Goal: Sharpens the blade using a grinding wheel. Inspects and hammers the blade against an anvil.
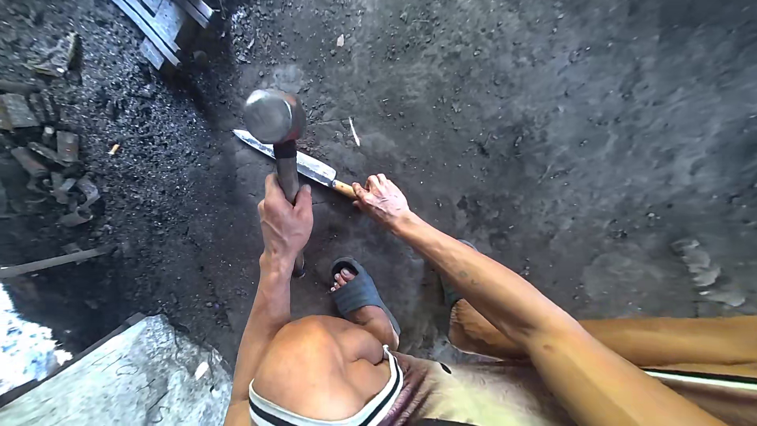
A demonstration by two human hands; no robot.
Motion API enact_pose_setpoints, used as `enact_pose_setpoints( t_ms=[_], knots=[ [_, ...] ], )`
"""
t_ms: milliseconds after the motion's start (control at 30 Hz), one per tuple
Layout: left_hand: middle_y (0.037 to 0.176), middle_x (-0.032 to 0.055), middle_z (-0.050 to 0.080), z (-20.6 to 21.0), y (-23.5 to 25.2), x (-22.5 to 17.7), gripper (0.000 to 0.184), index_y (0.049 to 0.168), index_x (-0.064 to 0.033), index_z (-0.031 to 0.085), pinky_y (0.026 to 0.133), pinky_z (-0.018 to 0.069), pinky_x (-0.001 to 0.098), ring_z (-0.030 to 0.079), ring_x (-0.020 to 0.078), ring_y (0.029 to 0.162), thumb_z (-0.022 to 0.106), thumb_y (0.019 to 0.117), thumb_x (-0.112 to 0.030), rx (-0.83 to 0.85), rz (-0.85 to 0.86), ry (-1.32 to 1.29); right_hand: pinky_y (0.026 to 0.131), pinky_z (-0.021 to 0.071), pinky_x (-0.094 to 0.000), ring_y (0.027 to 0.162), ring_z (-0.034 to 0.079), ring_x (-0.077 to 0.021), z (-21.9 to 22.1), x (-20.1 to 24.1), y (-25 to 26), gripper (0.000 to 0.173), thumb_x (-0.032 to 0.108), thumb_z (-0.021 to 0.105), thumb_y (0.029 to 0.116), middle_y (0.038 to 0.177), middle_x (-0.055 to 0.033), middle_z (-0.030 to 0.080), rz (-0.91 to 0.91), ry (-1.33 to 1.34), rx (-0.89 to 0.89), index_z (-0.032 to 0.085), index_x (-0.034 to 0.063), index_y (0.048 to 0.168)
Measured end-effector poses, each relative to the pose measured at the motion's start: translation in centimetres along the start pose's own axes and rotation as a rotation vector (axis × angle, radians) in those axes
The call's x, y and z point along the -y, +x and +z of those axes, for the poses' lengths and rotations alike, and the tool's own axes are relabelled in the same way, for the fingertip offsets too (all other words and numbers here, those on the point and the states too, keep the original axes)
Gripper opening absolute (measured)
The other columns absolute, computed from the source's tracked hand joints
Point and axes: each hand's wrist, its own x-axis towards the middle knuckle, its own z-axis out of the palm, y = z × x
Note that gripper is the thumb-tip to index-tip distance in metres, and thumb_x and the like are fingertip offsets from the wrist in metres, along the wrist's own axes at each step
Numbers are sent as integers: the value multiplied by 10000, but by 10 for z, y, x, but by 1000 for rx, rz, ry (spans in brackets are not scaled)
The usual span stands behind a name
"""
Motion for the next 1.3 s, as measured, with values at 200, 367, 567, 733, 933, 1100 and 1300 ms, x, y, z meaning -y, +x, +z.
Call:
enact_pose_setpoints(
  t_ms=[200,367,567,733,933,1100,1300],
  knots=[
    [1167,234,679,12,11,-8,453,1464,-55,410,845,571,573,707,393,991,510,1080,-276,157,-153,232,912,552,-532,1116,634,-437,1,-2,0,411,371,570,1049,1155,-261,649,-14,21,-18,650,72,1321],
    [945,211,680,44,73,61,442,1375,-69,451,639,574,575,702,385,784,555,1024,-316,22,36,277,912,561,-529,1131,637,-440,-1,-2,2,415,350,561,1055,1159,-269,655,5,19,-31,645,53,1333],
    [933,198,692,56,59,55,480,1421,-65,414,660,595,567,714,366,775,591,1019,-258,38,-13,232,908,557,-528,1121,633,-432,-3,-2,-2,399,345,599,1037,1155,-255,650,-16,22,-16,653,68,1319],
    [983,189,688,58,68,59,451,1360,-119,488,641,572,590,703,369,802,583,981,-344,114,-145,257,914,563,-522,1136,633,-423,-1,-1,1,397,346,592,1039,1164,-245,658,-9,-21,-18,658,63,1310],
    [869,197,685,69,53,60,463,1386,-49,433,615,582,555,705,367,716,609,1003,-240,-12,15,253,892,569,-510,1120,635,-412,-3,0,-4,376,338,615,1029,1166,-241,646,-2,0,-11,666,72,1289],
    [920,183,684,58,84,63,412,1316,-84,509,587,591,527,700,320,686,574,977,-310,154,-131,250,874,581,-526,1099,649,-425,-3,-1,-2,372,319,627,1022,1147,-251,654,-16,4,-34,666,52,1278],
    [869,189,683,59,48,60,472,1409,-73,405,599,586,540,702,351,696,593,1015,-252,-2,-28,259,882,574,-521,1111,641,-423,-4,2,-7,377,317,630,1023,1158,-250,648,-20,-11,-22,663,51,1287]
  ],
)
